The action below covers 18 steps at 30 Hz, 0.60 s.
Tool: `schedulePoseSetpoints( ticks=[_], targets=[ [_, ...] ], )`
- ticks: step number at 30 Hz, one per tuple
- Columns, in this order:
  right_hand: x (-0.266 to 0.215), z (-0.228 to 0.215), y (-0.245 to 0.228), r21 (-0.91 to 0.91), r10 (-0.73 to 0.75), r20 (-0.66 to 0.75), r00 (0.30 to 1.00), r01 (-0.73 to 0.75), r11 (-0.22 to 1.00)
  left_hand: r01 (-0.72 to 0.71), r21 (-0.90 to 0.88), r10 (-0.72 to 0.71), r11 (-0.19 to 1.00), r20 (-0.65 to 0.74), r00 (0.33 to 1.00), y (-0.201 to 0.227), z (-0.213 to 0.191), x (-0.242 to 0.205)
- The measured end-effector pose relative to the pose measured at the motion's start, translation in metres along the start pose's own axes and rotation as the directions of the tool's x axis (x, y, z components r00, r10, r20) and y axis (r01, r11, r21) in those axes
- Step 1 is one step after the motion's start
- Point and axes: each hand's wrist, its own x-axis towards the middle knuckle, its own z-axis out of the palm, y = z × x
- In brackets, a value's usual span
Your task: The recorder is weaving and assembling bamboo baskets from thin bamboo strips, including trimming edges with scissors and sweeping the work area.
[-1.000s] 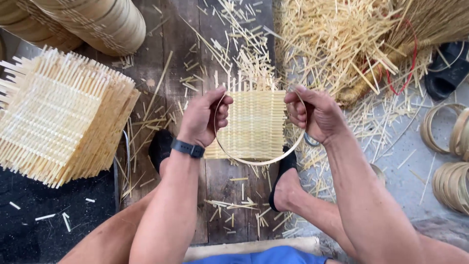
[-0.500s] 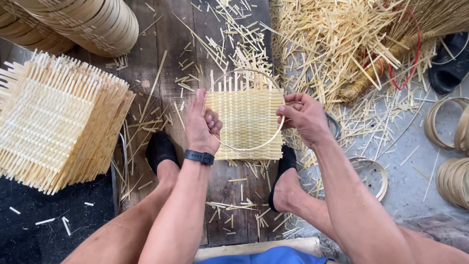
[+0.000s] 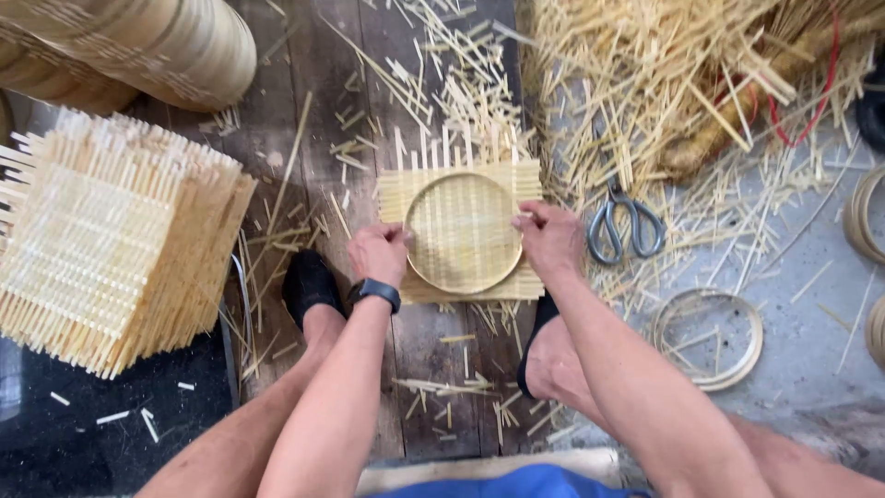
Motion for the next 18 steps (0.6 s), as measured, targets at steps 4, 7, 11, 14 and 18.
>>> schedulePoseSetpoints(
  ticks=[4, 7, 11, 14, 18],
  targets=[
    [-0.001, 0.000, 0.000, 0.036, 0.115, 0.026, 0.993, -0.116, 0.993, -0.012, 0.057, 0.012, 0.998, 0.001, 1.000, 0.008, 0.000, 0.005],
    [0.000, 0.002, 0.002, 0.031, 0.173, 0.030, 0.985, -0.173, 0.984, 0.033, 0.094, -0.033, 0.995, -0.008, 0.999, 0.008, 0.007, 0.005],
    [-0.005, 0.002, 0.008, 0.010, 0.149, 0.005, 0.989, -0.149, 0.989, 0.079, 0.068, -0.076, 0.995, -0.056, 0.996, 0.010, 0.005, -0.003],
    [0.001, 0.002, 0.003, 0.029, 0.127, -0.014, 0.992, -0.126, 0.992, 0.103, -0.025, -0.103, 0.994, 0.022, 0.994, -0.004, 0.006, 0.015],
    [-0.003, 0.013, 0.027, 0.009, 0.063, -0.030, 0.998, -0.063, 0.998, 0.312, -0.344, -0.246, 0.886, 0.222, 0.944, -0.020, 0.007, 0.018]
  ],
)
